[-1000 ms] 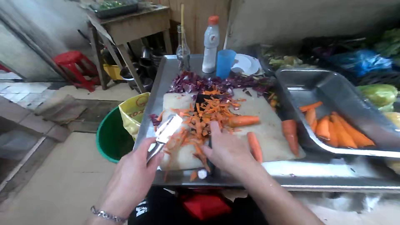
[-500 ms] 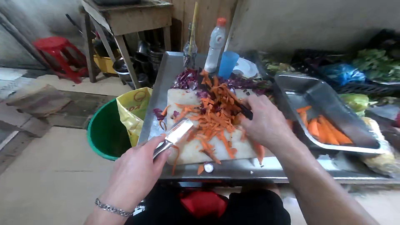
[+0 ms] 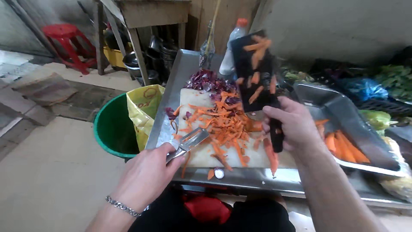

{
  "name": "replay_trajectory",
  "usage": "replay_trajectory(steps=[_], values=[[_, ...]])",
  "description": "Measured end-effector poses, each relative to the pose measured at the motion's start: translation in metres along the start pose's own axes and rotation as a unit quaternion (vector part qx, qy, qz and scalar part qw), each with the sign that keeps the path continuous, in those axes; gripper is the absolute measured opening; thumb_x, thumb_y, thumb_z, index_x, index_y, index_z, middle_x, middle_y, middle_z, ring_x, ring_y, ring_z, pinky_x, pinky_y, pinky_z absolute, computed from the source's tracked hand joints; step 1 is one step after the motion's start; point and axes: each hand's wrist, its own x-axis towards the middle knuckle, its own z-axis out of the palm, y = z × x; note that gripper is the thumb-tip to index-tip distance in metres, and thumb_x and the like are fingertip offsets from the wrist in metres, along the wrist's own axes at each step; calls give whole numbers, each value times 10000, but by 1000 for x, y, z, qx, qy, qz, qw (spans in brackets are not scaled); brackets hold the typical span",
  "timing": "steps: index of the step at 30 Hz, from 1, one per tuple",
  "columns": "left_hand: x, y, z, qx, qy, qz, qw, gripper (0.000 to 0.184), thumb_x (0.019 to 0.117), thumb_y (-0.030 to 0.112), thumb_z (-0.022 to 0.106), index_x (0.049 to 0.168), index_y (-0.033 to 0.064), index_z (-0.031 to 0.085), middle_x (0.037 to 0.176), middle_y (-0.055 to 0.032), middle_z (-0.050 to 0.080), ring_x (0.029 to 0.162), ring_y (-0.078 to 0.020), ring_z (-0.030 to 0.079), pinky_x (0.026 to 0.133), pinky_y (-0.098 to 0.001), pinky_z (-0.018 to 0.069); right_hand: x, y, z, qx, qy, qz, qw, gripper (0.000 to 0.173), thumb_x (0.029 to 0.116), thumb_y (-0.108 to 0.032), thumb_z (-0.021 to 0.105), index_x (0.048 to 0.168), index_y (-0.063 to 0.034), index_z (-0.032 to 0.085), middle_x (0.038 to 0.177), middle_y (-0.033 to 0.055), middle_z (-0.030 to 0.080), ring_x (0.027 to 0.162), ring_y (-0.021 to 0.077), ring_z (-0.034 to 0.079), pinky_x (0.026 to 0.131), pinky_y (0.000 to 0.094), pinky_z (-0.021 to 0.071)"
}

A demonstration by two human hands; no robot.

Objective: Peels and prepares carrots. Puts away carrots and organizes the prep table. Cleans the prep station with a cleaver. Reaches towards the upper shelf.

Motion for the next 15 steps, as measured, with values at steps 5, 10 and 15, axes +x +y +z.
replay_trajectory(steps=[5,10,15], values=[[3,0,0,37,-38,-24,998,344,966,562,633,1021,228,695,724,17,653,671,-193,660,604,-457,553,4,6,19,216,-135,29,967,34,1009,-143,508,1038,-145,527,555,-38,427,419,78,475,442,279,529],[1,5,3,93,-30,-5,995,347,986,553,607,1025,217,685,744,-16,667,684,-236,682,586,-477,551,8,-5,60,459,-168,-115,865,197,1069,-138,360,1052,-150,556,568,-67,484,478,58,541,556,248,566],[0,4,11,115,-15,31,993,390,1040,538,500,957,195,667,694,-28,622,617,-245,654,528,-451,524,9,-10,89,335,-162,-105,922,298,1135,-299,264,1205,-205,539,745,-52,587,714,137,676,801,413,637]])
